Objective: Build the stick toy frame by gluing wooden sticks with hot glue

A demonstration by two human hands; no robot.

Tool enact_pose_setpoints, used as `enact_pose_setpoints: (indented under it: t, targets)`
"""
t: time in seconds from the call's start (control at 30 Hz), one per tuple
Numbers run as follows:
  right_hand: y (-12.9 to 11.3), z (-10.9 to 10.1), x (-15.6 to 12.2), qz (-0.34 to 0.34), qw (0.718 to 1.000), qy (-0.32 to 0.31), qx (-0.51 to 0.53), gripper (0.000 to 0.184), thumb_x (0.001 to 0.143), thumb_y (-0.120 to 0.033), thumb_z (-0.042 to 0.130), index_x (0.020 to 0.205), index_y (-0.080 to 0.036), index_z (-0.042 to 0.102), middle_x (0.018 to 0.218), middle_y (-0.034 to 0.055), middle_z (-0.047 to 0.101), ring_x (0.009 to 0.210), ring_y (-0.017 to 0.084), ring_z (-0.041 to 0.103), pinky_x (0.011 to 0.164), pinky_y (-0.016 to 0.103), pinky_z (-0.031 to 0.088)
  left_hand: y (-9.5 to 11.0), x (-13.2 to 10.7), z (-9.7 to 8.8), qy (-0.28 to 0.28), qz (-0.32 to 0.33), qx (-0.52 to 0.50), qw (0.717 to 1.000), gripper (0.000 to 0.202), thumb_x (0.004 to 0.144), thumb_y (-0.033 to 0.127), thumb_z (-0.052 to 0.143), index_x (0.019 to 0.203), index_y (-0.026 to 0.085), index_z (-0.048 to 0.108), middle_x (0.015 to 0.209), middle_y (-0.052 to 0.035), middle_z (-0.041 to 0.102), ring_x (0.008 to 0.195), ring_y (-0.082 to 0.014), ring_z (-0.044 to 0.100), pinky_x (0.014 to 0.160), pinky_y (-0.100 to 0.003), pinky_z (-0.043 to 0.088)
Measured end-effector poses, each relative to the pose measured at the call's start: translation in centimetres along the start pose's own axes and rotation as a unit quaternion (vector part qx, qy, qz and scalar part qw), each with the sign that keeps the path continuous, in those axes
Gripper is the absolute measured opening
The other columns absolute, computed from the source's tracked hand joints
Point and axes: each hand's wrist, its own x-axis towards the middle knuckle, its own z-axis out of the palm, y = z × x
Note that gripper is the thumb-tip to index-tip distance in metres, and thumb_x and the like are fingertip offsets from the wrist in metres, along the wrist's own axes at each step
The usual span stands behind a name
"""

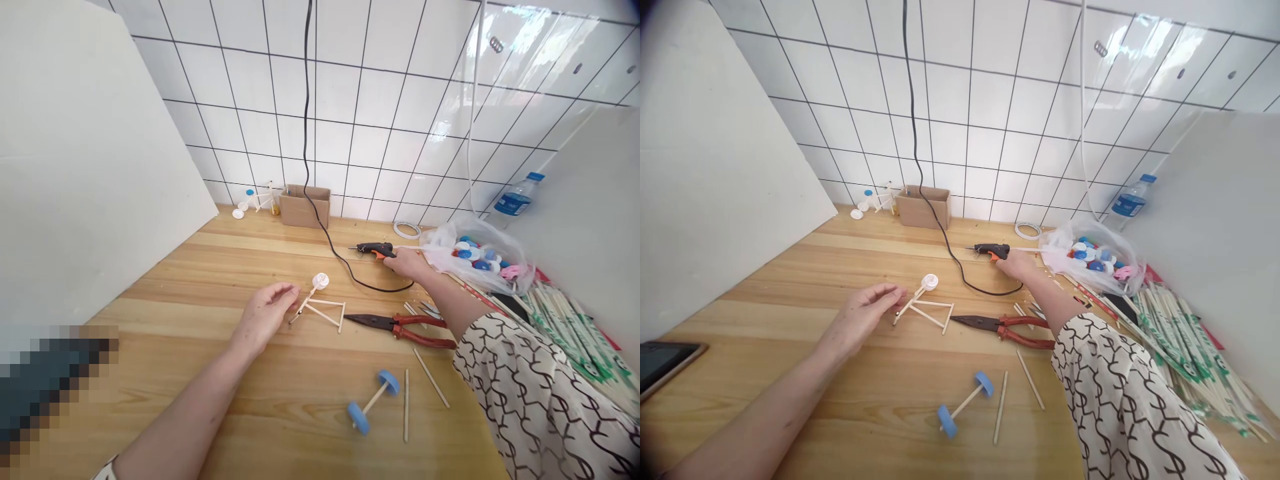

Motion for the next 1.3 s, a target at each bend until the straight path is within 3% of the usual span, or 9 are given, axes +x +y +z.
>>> enact_pose_setpoints:
  t: [0.1, 0.2, 0.37, 0.53, 0.67, 0.77, 0.97, 1.13, 1.3]
  targets:
    - [-0.1, -0.4, -0.4, -0.001, 0.998, 0.025, 0.054, 0.013, 0.077, -0.023, 0.054, 0.082, -0.014, 0.061, 0.066, 0.0062, 0.066, 0.060, 0.017, 0.060, 0.052, 0.026, 0.044, 0.0, 0.0, 0.0, 0.001, -0.001, -0.001, 1.000, 0.033, 0.069, 0.047, 0.064, 0.082, 0.018, 0.068, 0.084, -0.0041, 0.072, 0.079, -0.0200, 0.066, 0.076, -0.029, 0.048]
    - [-0.3, -1.7, -1.4, -0.010, 0.992, 0.078, 0.103, 0.018, 0.074, -0.017, 0.049, 0.089, -0.013, 0.059, 0.062, 0.0039, 0.063, 0.055, 0.015, 0.057, 0.050, 0.024, 0.042, 0.0, -0.1, -0.1, 0.000, -0.001, -0.003, 1.000, 0.034, 0.069, 0.049, 0.064, 0.081, 0.018, 0.068, 0.082, -0.0037, 0.071, 0.078, -0.0203, 0.066, 0.076, -0.030, 0.048]
    - [-0.5, -4.8, -3.4, -0.032, 0.964, 0.213, 0.155, 0.023, 0.076, -0.025, 0.043, 0.093, -0.015, 0.055, 0.069, 0.0042, 0.059, 0.063, 0.018, 0.053, 0.053, 0.027, 0.038, -0.2, 0.0, -0.1, -0.001, -0.003, -0.013, 1.000, 0.036, 0.067, 0.050, 0.065, 0.081, 0.017, 0.067, 0.082, -0.0040, 0.071, 0.079, -0.0217, 0.067, 0.078, -0.032, 0.048]
    - [0.3, -5.8, -5.0, -0.072, 0.937, 0.273, 0.206, 0.022, 0.081, -0.033, 0.036, 0.070, -0.021, 0.051, 0.060, 0.0013, 0.050, 0.058, 0.017, 0.046, 0.054, 0.029, 0.033, -0.4, 0.2, -0.1, 0.009, -0.001, -0.019, 1.000, 0.036, 0.065, 0.050, 0.067, 0.080, 0.017, 0.067, 0.082, -0.0036, 0.071, 0.079, -0.0220, 0.067, 0.080, -0.033, 0.048]
    - [0.8, -4.7, -6.0, -0.123, 0.932, 0.238, 0.245, 0.027, 0.084, -0.039, 0.039, 0.065, -0.021, 0.048, 0.058, -0.0009, 0.045, 0.055, 0.015, 0.042, 0.054, 0.028, 0.032, -0.6, 0.3, -0.1, 0.009, -0.002, -0.029, 1.000, 0.036, 0.064, 0.050, 0.068, 0.079, 0.017, 0.068, 0.081, -0.0035, 0.071, 0.079, -0.0211, 0.066, 0.079, -0.032, 0.049]
    - [0.7, -4.1, -6.7, -0.160, 0.923, 0.188, 0.295, 0.022, 0.083, -0.039, 0.044, 0.075, -0.020, 0.051, 0.060, -0.0016, 0.046, 0.056, 0.014, 0.043, 0.054, 0.027, 0.034, -0.7, 0.4, -0.2, 0.007, -0.003, -0.027, 1.000, 0.036, 0.065, 0.050, 0.068, 0.081, 0.017, 0.068, 0.081, -0.0034, 0.071, 0.078, -0.0200, 0.066, 0.079, -0.030, 0.049]
    - [0.7, -4.8, -7.6, -0.199, 0.858, 0.100, 0.462, 0.030, 0.069, -0.029, 0.068, 0.092, -0.020, 0.051, 0.074, 0.0001, 0.061, 0.067, 0.015, 0.056, 0.064, 0.029, 0.047, -0.9, 0.5, -0.2, 0.002, -0.020, -0.007, 1.000, 0.038, 0.067, 0.051, 0.067, 0.086, 0.018, 0.069, 0.089, -0.0047, 0.072, 0.081, -0.0206, 0.066, 0.080, -0.030, 0.048]
    - [1.4, -4.1, -7.4, -0.228, 0.887, 0.072, 0.394, 0.038, 0.071, -0.029, 0.068, 0.106, -0.021, 0.055, 0.090, 0.0033, 0.067, 0.083, 0.020, 0.061, 0.070, 0.031, 0.048, -0.8, 0.4, 0.0, -0.007, -0.024, -0.001, 1.000, 0.039, 0.067, 0.052, 0.068, 0.087, 0.019, 0.070, 0.089, -0.0041, 0.073, 0.085, -0.0214, 0.066, 0.082, -0.030, 0.049]
    - [1.7, -2.8, -6.8, -0.223, 0.938, 0.099, 0.245, 0.024, 0.075, -0.038, 0.062, 0.085, -0.017, 0.064, 0.068, 0.0011, 0.061, 0.062, 0.017, 0.055, 0.054, 0.028, 0.042, -0.6, 0.3, -0.1, -0.008, -0.029, 0.020, 0.999, 0.037, 0.069, 0.051, 0.066, 0.087, 0.019, 0.070, 0.091, -0.0039, 0.073, 0.086, -0.0213, 0.066, 0.083, -0.030, 0.050]
